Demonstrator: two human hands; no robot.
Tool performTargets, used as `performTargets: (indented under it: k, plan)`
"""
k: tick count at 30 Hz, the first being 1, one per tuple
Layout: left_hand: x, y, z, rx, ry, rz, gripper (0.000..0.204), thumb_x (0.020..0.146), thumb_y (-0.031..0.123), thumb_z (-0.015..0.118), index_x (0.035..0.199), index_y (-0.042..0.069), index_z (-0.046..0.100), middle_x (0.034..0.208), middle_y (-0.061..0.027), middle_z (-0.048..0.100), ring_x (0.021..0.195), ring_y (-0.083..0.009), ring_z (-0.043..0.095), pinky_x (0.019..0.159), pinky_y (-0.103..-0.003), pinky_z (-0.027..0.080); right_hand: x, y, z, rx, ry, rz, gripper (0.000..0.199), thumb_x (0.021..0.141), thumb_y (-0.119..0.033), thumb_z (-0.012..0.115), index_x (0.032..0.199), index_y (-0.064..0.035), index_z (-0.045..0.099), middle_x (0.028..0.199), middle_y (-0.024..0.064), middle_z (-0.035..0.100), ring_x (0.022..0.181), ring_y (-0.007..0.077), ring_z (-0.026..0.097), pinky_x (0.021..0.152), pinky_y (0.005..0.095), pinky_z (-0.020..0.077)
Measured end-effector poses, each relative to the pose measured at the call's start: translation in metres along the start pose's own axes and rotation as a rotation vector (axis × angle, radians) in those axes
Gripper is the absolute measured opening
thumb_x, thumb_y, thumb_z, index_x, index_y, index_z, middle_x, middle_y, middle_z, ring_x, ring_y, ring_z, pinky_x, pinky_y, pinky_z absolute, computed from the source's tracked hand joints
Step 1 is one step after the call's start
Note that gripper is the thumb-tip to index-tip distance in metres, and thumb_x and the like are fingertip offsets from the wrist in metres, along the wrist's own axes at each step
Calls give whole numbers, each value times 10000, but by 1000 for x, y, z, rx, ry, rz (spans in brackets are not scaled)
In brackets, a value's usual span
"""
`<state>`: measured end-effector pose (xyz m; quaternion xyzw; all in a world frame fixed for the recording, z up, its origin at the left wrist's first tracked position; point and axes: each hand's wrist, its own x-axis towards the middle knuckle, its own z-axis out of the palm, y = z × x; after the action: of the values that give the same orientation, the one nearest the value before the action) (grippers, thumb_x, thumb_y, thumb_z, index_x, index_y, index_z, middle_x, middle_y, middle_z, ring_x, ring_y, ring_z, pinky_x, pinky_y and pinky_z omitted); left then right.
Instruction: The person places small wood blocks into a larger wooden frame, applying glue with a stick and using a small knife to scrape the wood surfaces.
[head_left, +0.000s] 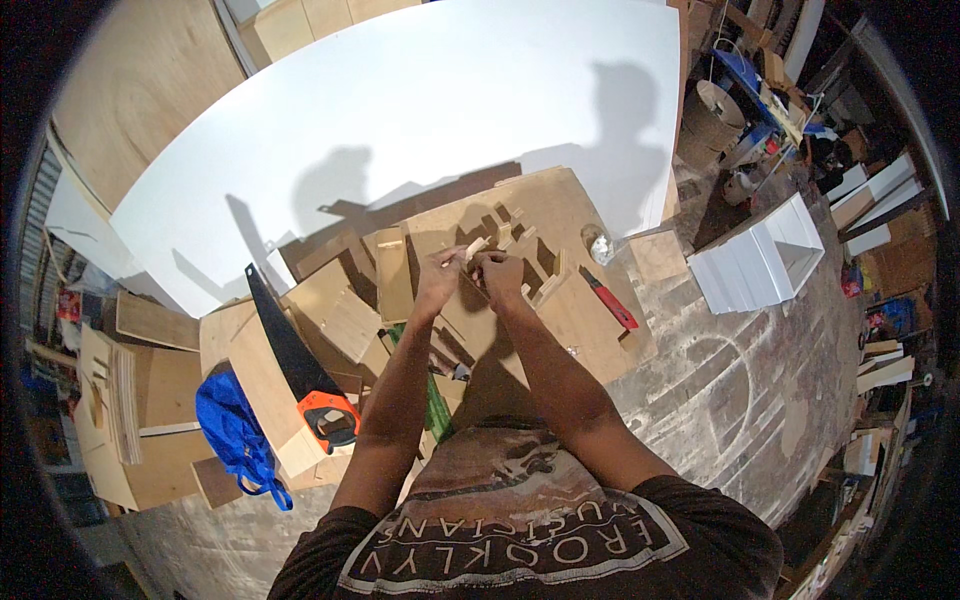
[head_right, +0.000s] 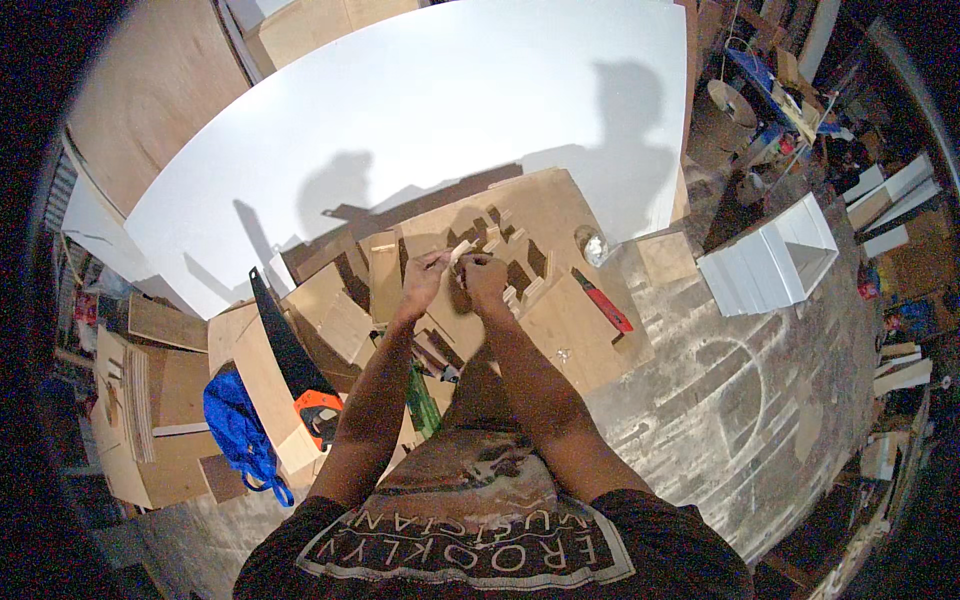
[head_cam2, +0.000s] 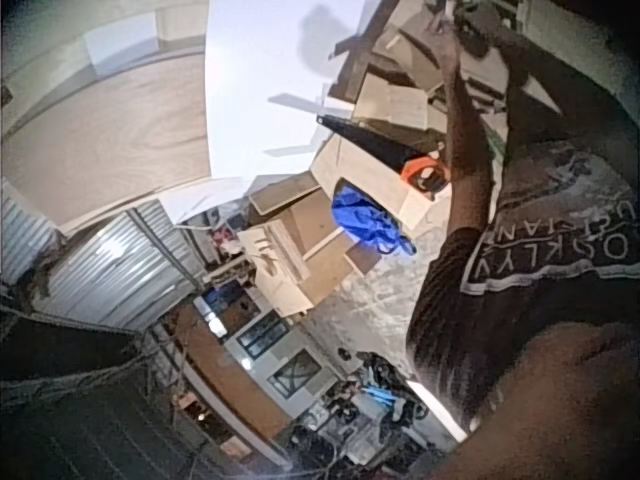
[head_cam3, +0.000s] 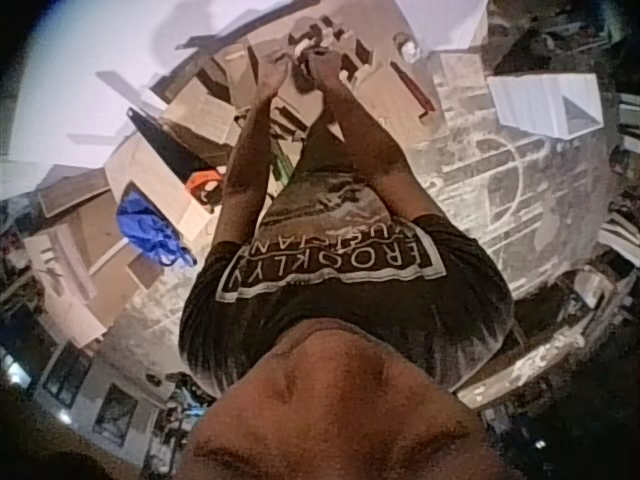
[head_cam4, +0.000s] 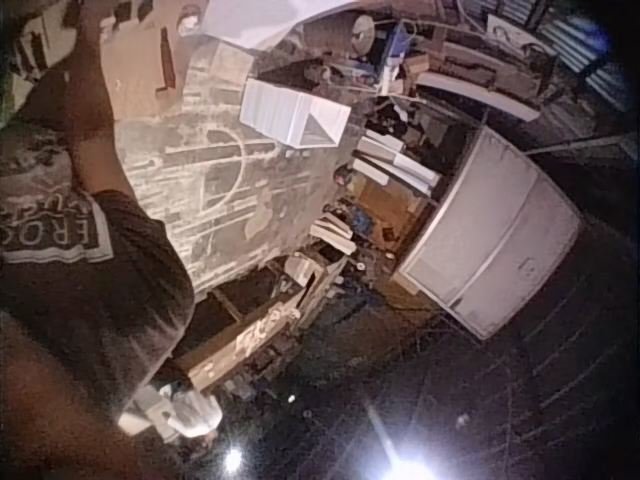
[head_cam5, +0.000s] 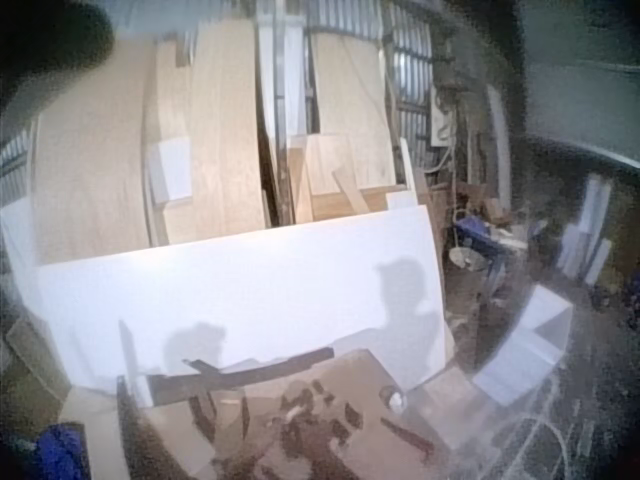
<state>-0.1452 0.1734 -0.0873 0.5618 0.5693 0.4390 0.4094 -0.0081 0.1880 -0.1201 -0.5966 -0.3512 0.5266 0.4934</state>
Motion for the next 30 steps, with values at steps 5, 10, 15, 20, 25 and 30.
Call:
performTargets:
  k: [5,10,15,20,25,30]
  plan:
    - [-3,-1,-4,21,18,26,307,986,245,614,1142,-3,706,973,-114,744,915,-137,638,863,-311,503,-6,-8,3,-20,-23,-28,131,851,-46,660,767,41,710,625,65,649,484,112,561,448,255,417]
    - [-1,5,-4,40,5,3,307,986,241,614,1141,-8,706,1003,-120,745,937,-141,639,892,-318,495,-8,-12,1,-41,-14,-51,138,851,-56,662,767,37,719,626,53,651,488,107,563,454,255,418]
    - [-2,4,-6,44,7,15,321,974,248,628,1148,-11,704,1025,-132,742,962,-151,638,913,-322,490,-10,-13,3,-49,-39,-54,148,862,-62,655,767,32,720,614,48,645,476,101,557,449,256,418]
    - [-3,10,-6,57,-6,-32,313,979,237,615,1149,-13,699,1028,-157,739,975,-172,652,915,-330,491,-9,-11,0,-90,-49,-76,145,871,-63,646,788,27,723,607,54,644,477,97,566,444,255,418]
    - [-4,16,-12,22,-5,-52,320,979,242,609,1155,-11,698,1025,-141,743,964,-162,653,898,-329,495,-8,-8,4,-116,-22,-92,191,917,-118,654,835,45,712,608,65,637,485,110,586,429,259,413]
    - [-11,49,-5,12,18,-217,320,981,259,606,1120,-8,715,956,-106,743,904,-151,655,848,-320,503,-25,-32,-20,35,24,1,241,949,-156,641,824,46,684,617,62,617,463,116,553,413,265,396]
